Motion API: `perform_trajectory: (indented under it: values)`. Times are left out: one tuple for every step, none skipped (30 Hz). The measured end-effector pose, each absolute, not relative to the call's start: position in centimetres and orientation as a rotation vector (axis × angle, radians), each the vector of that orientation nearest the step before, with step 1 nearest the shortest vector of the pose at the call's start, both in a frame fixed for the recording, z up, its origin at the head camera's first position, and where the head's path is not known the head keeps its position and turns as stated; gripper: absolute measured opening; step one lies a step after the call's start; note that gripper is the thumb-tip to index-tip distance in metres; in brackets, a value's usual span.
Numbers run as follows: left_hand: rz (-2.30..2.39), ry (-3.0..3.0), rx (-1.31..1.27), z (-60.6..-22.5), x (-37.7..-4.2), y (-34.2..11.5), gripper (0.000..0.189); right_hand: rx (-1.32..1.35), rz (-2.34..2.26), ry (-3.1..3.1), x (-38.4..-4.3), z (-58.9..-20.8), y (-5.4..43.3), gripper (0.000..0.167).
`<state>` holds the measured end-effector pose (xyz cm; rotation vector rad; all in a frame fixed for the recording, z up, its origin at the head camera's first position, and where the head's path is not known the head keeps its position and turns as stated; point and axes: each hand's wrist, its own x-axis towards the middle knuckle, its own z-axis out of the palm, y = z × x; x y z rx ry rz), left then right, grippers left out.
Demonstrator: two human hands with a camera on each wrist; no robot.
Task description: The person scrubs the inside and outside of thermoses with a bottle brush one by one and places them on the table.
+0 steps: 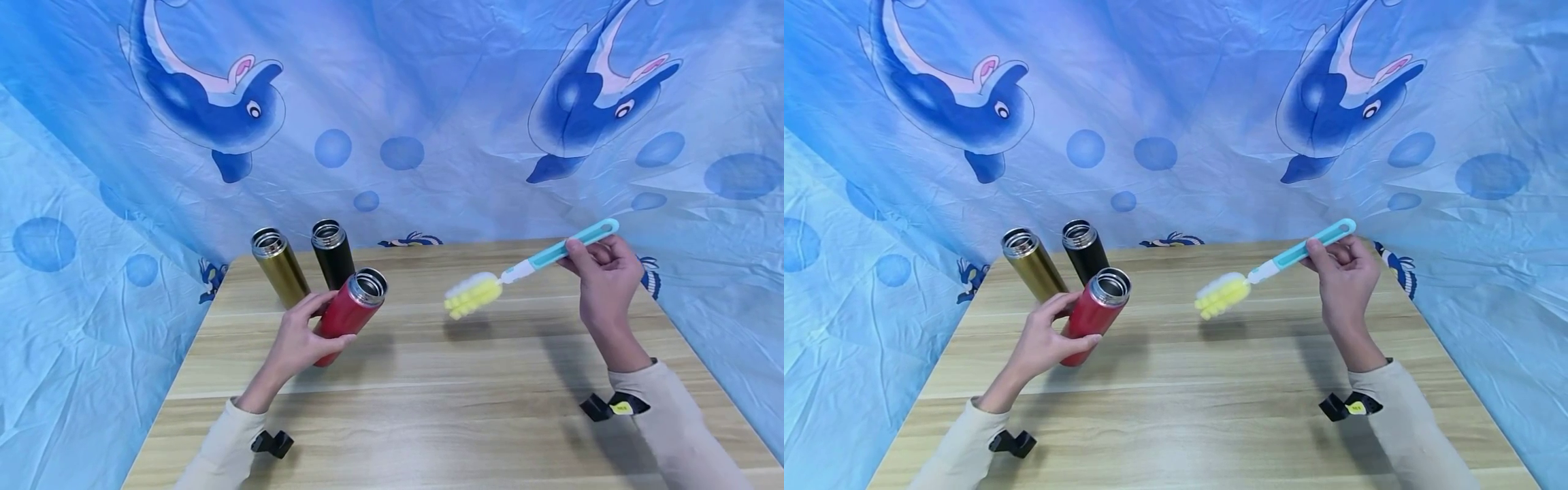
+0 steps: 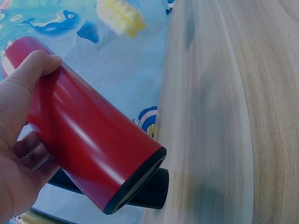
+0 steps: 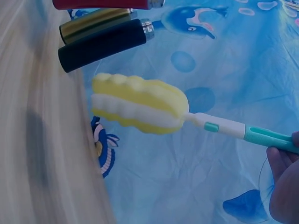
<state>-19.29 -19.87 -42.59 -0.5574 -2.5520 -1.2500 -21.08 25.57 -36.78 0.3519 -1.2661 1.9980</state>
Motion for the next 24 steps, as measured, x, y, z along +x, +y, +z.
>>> perform_trajectory:
  values:
    - [-1.249, -2.554, -0.556, -42.6, -19.3, -19.8, 0.076, 0.361, 2.0, -1.256, -21.1, -36.6, 25.5, 0.022]
    - [-1.249, -2.555, -0.554, -42.6, -19.3, -19.8, 0.076, 0.365, 1.995, -1.256, -21.1, -36.4, 25.5, 0.022]
    - [-1.249, -2.556, -0.552, -42.7, -19.3, -19.8, 0.076, 0.369, 1.987, -1.259, -21.2, -36.2, 25.4, 0.022]
    - [-1.248, -2.558, -0.55, -42.7, -19.3, -19.7, 0.076, 0.369, 1.973, -1.269, -21.2, -36.1, 25.4, 0.022]
    - [-1.247, -2.561, -0.548, -42.7, -19.3, -19.7, 0.076, 0.371, 1.974, -1.263, -21.2, -35.9, 25.3, 0.023]
    - [-1.245, -2.564, -0.547, -42.7, -19.3, -19.6, 0.077, 0.372, 1.967, -1.266, -21.2, -35.8, 25.3, 0.023]
    - [-1.242, -2.567, -0.546, -42.7, -19.3, -19.6, 0.077, 0.373, 1.962, -1.27, -21.2, -35.6, 25.3, 0.023]
    - [-1.243, -2.569, -0.545, -42.8, -19.3, -19.5, 0.077, 0.372, 1.955, -1.274, -21.2, -35.5, 25.2, 0.023]
    - [-1.247, -2.572, -0.546, -42.8, -19.3, -19.5, 0.077, 0.372, 1.958, -1.267, -21.2, -35.4, 25.2, 0.023]
    - [-1.251, -2.574, -0.547, -42.8, -19.3, -19.4, 0.077, 0.373, 1.96, -1.261, -21.2, -35.3, 25.1, 0.023]
    - [-1.256, -2.575, -0.549, -42.9, -19.4, -19.4, 0.077, 0.374, 1.964, -1.255, -21.2, -35.1, 25.1, 0.023]
    - [-1.26, -2.575, -0.551, -42.9, -19.4, -19.3, 0.077, 0.372, 1.961, -1.256, -21.2, -35.0, 25.0, 0.022]
    - [-1.265, -2.575, -0.556, -42.9, -19.4, -19.3, 0.077, 0.372, 1.959, -1.253, -21.2, -34.8, 25.0, 0.022]
    - [-1.271, -2.574, -0.562, -43.0, -19.5, -19.2, 0.076, 0.373, 1.963, -1.243, -21.3, -34.7, 24.9, 0.021]
    - [-1.273, -2.575, -0.567, -43.0, -19.5, -19.1, 0.076, 0.371, 1.965, -1.236, -21.3, -34.5, 24.9, 0.021]
    - [-1.273, -2.575, -0.57, -43.1, -19.5, -19.1, 0.076, 0.37, 1.964, -1.231, -21.3, -34.3, 24.9, 0.021]
    - [-1.274, -2.575, -0.572, -43.1, -19.6, -19.0, 0.076, 0.365, 1.966, -1.224, -21.4, -34.2, 24.8, 0.02]
    - [-1.275, -2.577, -0.572, -43.1, -19.6, -19.0, 0.076, 0.362, 1.967, -1.217, -21.4, -34.0, 24.8, 0.02]
    - [-1.273, -2.579, -0.572, -43.2, -19.7, -18.9, 0.077, 0.364, 1.975, -1.202, -21.5, -33.9, 24.8, 0.02]
    - [-1.273, -2.581, -0.57, -43.2, -19.7, -18.9, 0.077, 0.366, 1.985, -1.188, -21.5, -33.7, 24.8, 0.02]
    - [-1.274, -2.584, -0.568, -43.2, -19.7, -18.9, 0.077, 0.368, 1.989, -1.179, -21.6, -33.5, 24.7, 0.021]
    - [-1.274, -2.586, -0.565, -43.2, -19.8, -18.8, 0.077, 0.371, 1.996, -1.168, -21.6, -33.4, 24.7, 0.021]
    - [-1.27, -2.589, -0.562, -43.3, -19.8, -18.8, 0.078, 0.375, 2.003, -1.159, -21.6, -33.2, 24.7, 0.021]
    - [-1.267, -2.592, -0.562, -43.3, -19.8, -18.8, 0.078, 0.382, 2.011, -1.149, -21.6, -33.0, 24.6, 0.021]
